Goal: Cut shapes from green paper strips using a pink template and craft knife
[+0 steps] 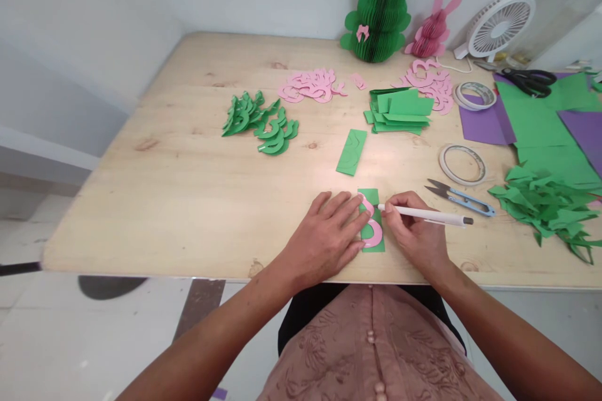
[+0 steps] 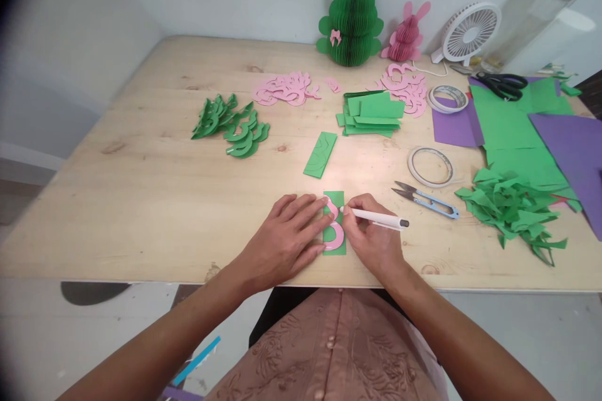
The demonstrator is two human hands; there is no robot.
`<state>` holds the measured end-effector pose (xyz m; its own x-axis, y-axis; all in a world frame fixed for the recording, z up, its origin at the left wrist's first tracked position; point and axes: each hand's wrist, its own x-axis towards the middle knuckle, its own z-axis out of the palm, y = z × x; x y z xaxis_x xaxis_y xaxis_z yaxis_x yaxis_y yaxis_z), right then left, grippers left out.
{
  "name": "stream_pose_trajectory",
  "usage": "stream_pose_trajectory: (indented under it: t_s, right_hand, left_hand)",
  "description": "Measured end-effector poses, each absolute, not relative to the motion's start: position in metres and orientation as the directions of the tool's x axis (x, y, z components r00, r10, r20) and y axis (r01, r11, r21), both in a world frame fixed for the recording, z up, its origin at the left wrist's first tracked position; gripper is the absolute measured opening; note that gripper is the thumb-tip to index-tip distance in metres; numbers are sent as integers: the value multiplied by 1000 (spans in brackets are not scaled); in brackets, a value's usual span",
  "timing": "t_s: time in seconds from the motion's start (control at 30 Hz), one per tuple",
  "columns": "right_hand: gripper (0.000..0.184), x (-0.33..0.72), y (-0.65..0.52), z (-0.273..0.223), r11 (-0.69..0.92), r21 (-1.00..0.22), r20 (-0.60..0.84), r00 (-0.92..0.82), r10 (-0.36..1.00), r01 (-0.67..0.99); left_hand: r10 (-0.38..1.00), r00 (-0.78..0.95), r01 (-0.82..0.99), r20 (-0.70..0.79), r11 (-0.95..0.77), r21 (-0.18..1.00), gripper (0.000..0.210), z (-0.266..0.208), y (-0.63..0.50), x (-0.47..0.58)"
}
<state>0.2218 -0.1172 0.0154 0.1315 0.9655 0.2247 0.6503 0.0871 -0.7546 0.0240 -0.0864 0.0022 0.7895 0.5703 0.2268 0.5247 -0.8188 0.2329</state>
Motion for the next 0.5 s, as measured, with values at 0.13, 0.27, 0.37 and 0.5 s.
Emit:
stream_pose_trajectory:
  t_s: [0.13,0.27,0.37,0.5]
  right_hand:
    - [10,221,-117,16,81,-754,221,136,966,651]
    - [10,220,-116,17,68,-764,210,148,966,642]
    - [10,220,-117,18,53,-767,193,151,970,640]
    - [10,220,-117,17,50,-763,193,154,969,644]
  left_hand:
    - [568,791,526,226,-821,223,41,3,-86,24]
    - [565,794,525,226,-824,215,44,4,-87,24]
    - [562,796,523,222,-825,214,44,4,-87,24]
    - [562,795,522,228,-825,215,43,4,-87,24]
